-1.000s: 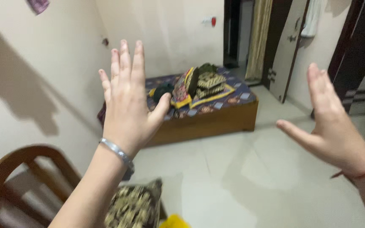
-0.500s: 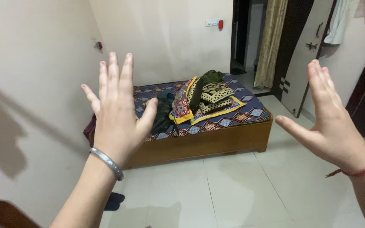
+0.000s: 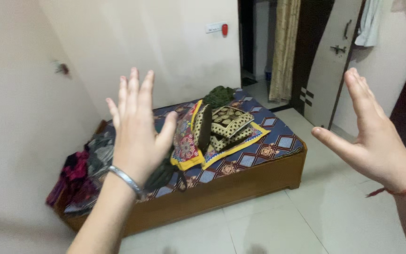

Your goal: The person adjusts a floral-patterned cover on a wooden chair, then moves to a bed to handle several decorative pillows. They remove a pillow from a cover, shake it, and place it back inside, then arrange the pillows on the bed.

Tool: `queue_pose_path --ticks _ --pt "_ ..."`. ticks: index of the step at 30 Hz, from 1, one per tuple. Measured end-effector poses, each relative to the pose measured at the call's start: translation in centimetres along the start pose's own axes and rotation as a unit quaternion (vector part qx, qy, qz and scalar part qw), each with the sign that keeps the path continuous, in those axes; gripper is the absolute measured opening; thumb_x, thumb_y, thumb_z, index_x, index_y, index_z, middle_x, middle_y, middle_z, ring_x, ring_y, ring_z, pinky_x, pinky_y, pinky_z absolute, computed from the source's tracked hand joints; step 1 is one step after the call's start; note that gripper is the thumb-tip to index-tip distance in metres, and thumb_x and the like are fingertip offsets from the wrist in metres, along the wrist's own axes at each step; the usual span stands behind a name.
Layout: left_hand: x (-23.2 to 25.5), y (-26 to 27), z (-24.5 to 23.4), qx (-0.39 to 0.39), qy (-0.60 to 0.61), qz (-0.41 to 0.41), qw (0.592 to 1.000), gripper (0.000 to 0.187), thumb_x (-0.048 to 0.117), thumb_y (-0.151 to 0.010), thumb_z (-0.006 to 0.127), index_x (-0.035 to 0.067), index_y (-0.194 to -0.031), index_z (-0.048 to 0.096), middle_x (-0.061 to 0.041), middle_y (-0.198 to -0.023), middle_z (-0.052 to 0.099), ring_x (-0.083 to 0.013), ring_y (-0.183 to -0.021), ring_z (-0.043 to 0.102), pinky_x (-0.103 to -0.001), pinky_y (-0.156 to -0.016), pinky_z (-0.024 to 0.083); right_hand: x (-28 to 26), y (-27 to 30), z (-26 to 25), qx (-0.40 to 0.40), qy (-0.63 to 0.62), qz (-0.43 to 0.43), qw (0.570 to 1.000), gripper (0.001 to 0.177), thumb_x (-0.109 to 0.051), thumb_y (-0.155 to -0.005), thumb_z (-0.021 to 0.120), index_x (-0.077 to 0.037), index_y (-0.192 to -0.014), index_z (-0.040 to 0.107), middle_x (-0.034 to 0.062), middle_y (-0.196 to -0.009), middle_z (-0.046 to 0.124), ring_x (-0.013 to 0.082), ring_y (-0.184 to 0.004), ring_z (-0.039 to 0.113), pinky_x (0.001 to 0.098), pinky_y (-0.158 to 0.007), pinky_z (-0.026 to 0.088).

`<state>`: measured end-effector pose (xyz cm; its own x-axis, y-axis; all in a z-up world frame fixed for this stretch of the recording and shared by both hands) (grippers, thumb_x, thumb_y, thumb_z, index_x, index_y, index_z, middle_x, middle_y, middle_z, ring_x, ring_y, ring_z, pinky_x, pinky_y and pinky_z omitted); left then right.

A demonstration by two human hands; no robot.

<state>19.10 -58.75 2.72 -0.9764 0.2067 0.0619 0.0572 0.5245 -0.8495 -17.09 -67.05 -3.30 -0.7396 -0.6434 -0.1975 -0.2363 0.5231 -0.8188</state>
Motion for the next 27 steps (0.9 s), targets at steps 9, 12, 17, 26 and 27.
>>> queue_pose_path --ticks 9,12,17,26,27 --pt "-4.6 -7.9 18.4 0.013 0.057 -0.009 0.998 0.070 0.023 -0.093 0.067 0.004 -0.155 0.039 -0.028 -0.162 0.032 -0.0467 -0.153 0.024 -0.062 -0.122 0.013 13.0 -7.9 13.1 -0.040 0.019 0.046 0.998 0.102 -0.035 -0.083 0.073 0.003 -0.161 0.020 0.0331 -0.161 0.029 0.0415 -0.152 0.028 0.0455 -0.121 0.028" --pt "-5.8 -10.9 23.8 0.016 0.056 -0.001 0.998 0.066 0.021 -0.094 0.067 0.003 -0.153 0.042 -0.027 -0.161 0.036 -0.0464 -0.153 0.027 -0.061 -0.125 0.015 17.5 -11.1 17.9 -0.067 0.010 0.078 0.995 0.103 -0.036 -0.082 0.075 0.002 -0.162 0.021 0.0327 -0.158 0.033 0.0417 -0.149 0.033 0.0458 -0.119 0.031" --pt "-8.4 -13.2 33.9 -0.030 0.073 -0.018 0.997 0.065 0.017 -0.088 0.068 0.002 -0.148 0.047 -0.026 -0.156 0.041 -0.0460 -0.148 0.031 -0.059 -0.123 0.019 22.5 -15.4 26.4 -0.069 -0.116 0.028 0.990 0.094 -0.039 -0.089 0.071 0.004 -0.160 0.027 0.0299 -0.154 0.048 0.0383 -0.148 0.046 0.0453 -0.119 0.039" --pt "-18.2 -12.4 51.6 -0.098 0.094 -0.043 0.990 0.067 0.009 -0.081 0.071 0.006 -0.146 0.051 -0.025 -0.154 0.044 -0.0442 -0.147 0.036 -0.051 -0.123 0.026 32.5 -14.6 50.1 -0.241 -0.201 0.265 0.912 0.086 -0.037 -0.084 0.075 -0.005 -0.156 0.040 0.0197 -0.138 0.064 0.0304 -0.125 0.065 0.0410 -0.105 0.051" --pt "-19.5 -12.4 53.5 -0.108 0.106 -0.047 0.987 0.068 0.009 -0.081 0.070 0.005 -0.146 0.050 -0.026 -0.154 0.043 -0.0447 -0.146 0.036 -0.051 -0.123 0.027 33.5 -13.9 52.8 -0.251 -0.202 0.280 0.904 0.088 -0.038 -0.083 0.074 -0.004 -0.156 0.039 0.0196 -0.139 0.063 0.0306 -0.125 0.065 0.0407 -0.104 0.051"
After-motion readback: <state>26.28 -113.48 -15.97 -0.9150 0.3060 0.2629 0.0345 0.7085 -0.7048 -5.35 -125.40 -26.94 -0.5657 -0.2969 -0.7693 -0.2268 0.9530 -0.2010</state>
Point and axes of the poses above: each hand's wrist, its own y-axis away from the middle knuckle, its own z-axis out of the palm, x = y × z, the point moved 5 cm from there along -y, towards the middle knuckle
